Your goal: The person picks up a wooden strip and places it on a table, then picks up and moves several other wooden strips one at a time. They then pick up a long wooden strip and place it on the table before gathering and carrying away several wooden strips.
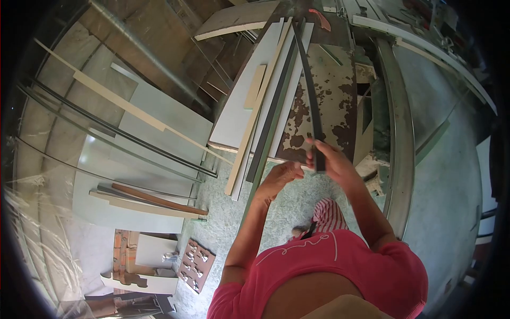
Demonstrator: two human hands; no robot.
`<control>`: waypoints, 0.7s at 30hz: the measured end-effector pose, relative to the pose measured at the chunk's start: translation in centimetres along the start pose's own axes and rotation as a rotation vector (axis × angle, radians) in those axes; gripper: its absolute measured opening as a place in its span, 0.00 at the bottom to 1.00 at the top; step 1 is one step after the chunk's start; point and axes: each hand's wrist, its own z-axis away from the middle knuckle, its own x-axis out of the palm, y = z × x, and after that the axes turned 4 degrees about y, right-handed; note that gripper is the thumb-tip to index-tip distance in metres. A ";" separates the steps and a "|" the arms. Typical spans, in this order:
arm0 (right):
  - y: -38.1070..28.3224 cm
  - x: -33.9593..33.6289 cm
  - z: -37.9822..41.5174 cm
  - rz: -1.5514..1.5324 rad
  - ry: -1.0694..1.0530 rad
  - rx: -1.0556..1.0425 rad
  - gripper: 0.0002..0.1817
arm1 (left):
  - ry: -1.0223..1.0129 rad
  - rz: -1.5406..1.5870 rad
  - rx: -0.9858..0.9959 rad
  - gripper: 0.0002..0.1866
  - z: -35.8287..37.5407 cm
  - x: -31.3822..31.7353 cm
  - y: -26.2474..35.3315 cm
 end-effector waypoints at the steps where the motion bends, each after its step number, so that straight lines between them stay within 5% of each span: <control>1: -1.0 -0.6 1.3 -0.005 0.001 -0.004 0.23 | 0.002 0.004 -0.011 0.30 -1.2 -0.4 -0.1; 6: -4.2 -4.3 6.2 0.140 0.199 0.024 0.21 | 0.000 0.165 0.006 0.34 -9.3 1.3 2.1; 14: -5.1 -10.7 12.4 0.369 0.238 0.058 0.22 | 0.027 0.303 -0.204 0.42 -24.1 8.7 4.0; 16: -5.1 -11.9 14.2 0.377 0.280 0.110 0.22 | 0.059 0.372 -0.210 0.40 -28.7 9.6 1.9; 18: -5.1 -13.1 16.0 0.397 0.314 0.134 0.19 | -0.118 0.487 -0.222 0.35 -30.3 10.6 2.7; 21: -4.6 -14.1 18.2 0.606 0.403 0.221 0.15 | 0.001 0.533 -0.350 0.32 -30.5 13.4 3.1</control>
